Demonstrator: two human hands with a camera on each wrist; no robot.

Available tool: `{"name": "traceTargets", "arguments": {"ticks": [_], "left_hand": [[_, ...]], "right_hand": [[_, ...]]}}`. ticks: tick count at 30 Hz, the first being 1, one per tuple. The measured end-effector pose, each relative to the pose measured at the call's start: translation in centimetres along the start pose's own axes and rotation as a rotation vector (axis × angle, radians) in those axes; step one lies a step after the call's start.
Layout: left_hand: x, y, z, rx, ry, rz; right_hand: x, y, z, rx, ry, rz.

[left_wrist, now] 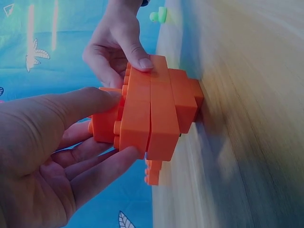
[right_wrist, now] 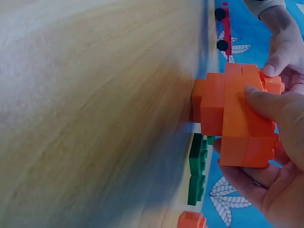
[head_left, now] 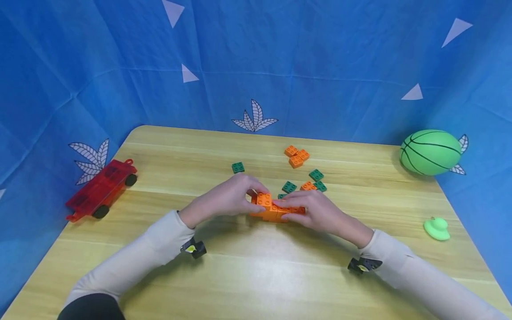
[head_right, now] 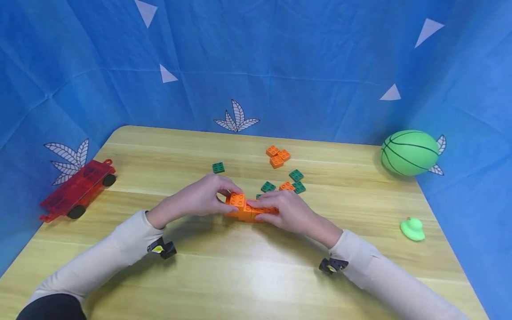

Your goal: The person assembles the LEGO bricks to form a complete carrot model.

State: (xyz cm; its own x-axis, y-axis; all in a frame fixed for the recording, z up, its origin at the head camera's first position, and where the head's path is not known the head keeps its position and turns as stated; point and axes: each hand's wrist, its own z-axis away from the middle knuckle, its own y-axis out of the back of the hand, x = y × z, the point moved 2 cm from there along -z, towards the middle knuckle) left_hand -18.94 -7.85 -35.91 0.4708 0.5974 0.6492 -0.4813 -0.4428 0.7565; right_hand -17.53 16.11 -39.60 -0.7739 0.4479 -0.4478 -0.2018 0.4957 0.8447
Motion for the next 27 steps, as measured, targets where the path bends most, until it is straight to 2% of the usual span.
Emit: {"name": "traceTargets", "arguments": {"ticks": [6,20,27], "left_hand": [[0.04,-0.08,0.01,-0.008,0.019,0.008],[0.47,-0.13,-0.15,-0.011,0.000,-0.036],[0.41,-0.09,-0.35,-0.012,0.019,-0.035]], "right_hand": [[0.10,-0.13,0.05,0.028,0.033,-0.007],[0.16,-0.16,0.07,0.037,0.021,-0.027],[0.26,-0.17,-0.06,0.048,0.015,-0.009]]}}
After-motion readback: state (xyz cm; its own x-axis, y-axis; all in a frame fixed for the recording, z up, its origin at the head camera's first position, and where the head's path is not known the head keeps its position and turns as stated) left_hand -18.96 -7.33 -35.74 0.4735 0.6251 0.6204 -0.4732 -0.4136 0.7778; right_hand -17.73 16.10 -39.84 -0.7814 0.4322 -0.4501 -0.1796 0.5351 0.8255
